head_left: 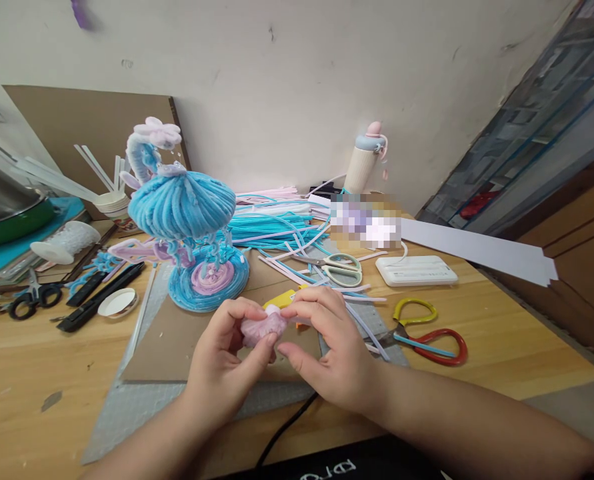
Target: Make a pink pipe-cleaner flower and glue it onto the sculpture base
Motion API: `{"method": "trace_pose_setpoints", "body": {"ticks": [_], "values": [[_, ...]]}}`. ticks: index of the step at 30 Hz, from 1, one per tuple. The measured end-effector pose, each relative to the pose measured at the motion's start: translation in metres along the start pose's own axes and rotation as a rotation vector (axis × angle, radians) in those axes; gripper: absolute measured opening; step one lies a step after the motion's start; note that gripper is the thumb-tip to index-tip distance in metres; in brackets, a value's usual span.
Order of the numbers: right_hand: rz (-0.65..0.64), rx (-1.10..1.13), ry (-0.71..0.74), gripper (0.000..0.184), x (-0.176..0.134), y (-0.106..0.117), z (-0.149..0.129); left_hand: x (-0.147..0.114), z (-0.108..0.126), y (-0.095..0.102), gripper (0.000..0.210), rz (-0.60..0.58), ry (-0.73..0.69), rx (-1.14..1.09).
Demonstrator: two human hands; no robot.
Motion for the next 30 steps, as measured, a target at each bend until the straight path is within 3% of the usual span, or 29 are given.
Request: {"method": "trace_pose_setpoints", "body": {"ticks": [8,16,24,30], "values": [[0.028,0.152,-0.209,0.022,-0.009,-0.005,0.015,-0.012,0.016,0.010,0.052,0.170,-0.308,0.184],[0.177,0.281,-0.304,0.019,-0.020,-0.009,0.020,-0.021,0.015,0.006,0.047,0.187,-0.416,0.380],[0.187,0.198,-0.274,0.016,-0.015,0.003,0.015,-0.025,0.025,0.005,0.051,0.192,-0.442,0.403],[0.165,0.104,-0.112,0.023,-0.013,0.010,-0.004,-0.037,0.034,0.013,0.056,0.215,-0.492,0.269]]}}
Point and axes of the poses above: each hand's wrist, its own x-axis towards the middle knuckle, its own y-axis out of the back of the hand, z = x × y, the point moved 10 cm from there along x, towards the middle knuckle, and after that the axes turned 15 degrees about y, right-handed, at the moved point
